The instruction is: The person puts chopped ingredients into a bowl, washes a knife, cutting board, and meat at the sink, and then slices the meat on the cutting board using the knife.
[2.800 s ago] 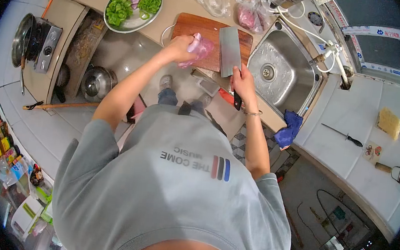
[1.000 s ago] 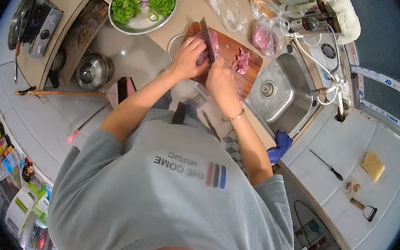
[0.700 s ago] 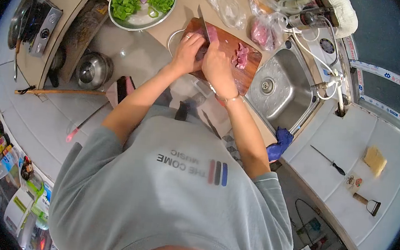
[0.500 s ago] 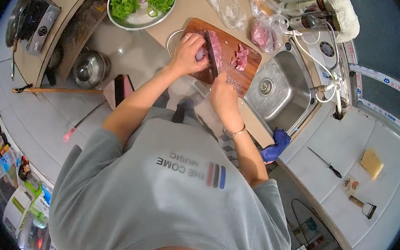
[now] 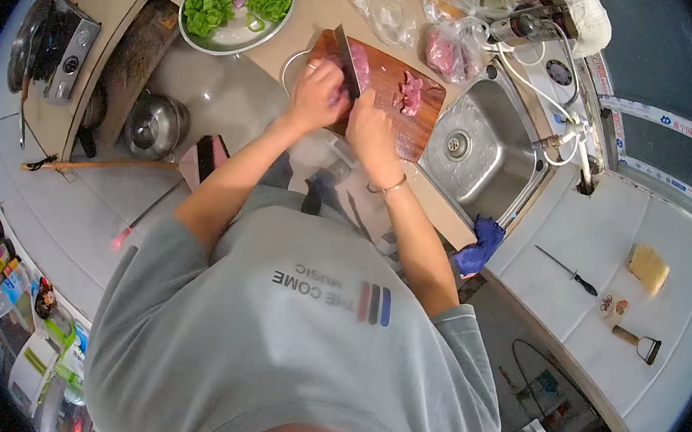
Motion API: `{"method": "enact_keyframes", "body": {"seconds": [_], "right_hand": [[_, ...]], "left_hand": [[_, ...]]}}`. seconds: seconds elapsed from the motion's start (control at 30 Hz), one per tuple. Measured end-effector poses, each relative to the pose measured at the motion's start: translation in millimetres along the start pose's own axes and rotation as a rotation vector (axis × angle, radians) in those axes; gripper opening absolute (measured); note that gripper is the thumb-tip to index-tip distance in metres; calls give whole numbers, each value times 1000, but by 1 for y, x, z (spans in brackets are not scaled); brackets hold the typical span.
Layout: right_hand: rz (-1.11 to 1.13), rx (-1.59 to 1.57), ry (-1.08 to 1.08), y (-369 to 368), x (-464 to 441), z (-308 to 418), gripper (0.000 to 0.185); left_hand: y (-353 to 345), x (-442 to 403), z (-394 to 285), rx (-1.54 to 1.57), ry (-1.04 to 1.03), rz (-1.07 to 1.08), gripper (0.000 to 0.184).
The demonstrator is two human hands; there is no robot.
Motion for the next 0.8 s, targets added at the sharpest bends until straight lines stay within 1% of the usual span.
{"method": "enact_keyframes", "body": {"seconds": [0.03,0.07,0.1,0.13,0.23,0.27,0.33,0.43,0.47,0.53,0.57,0.63,0.77,0.8], "right_hand": [[1,10,-12,1,9,-3,14],[-4,10,-13,2,23,-8,14],[46,20,-52,2,38,-14,14],[97,30,-88,-1,45,-20,14],[146,1,-88,1,41,-13,13],[143,-3,-93,-1,32,-10,13],[39,69,-5,-6,-1,5,14],[27,95,-8,-12,-14,8,16],[24,93,-11,-11,-7,5,16],[108,129,-40,-10,25,-10,20],[111,130,-43,-4,42,-16,20],[194,160,-66,2,72,-31,26],[167,203,-31,12,116,-54,20],[198,212,-27,14,124,-58,21]], "left_hand": [[5,-1,-3,1,-6,1,27],[12,-1,-1,-36,50,-23,25],[19,-1,3,-73,107,-48,24],[20,0,4,-75,93,-62,26],[25,1,-4,-58,89,-91,28],[23,3,-4,-58,85,-85,28],[21,7,-4,-49,55,-59,30],[30,8,-2,-69,45,-69,27],[31,8,-2,-69,41,-67,27],[33,9,3,-69,85,-60,24],[33,12,7,-67,86,-57,24],[28,11,22,-35,159,-27,19],[35,-19,12,-90,103,-3,23],[26,-34,-2,-22,-53,83,28]]}}
Point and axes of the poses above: each hand's wrist, its own x-axis away from the middle knuckle, its own y-axis out of the back of the hand, z = x × y, the point moved 9 cm from there along -x, towards the middle knuckle, and after that the axes turned 4 degrees about -y, right-handed, at the moved point
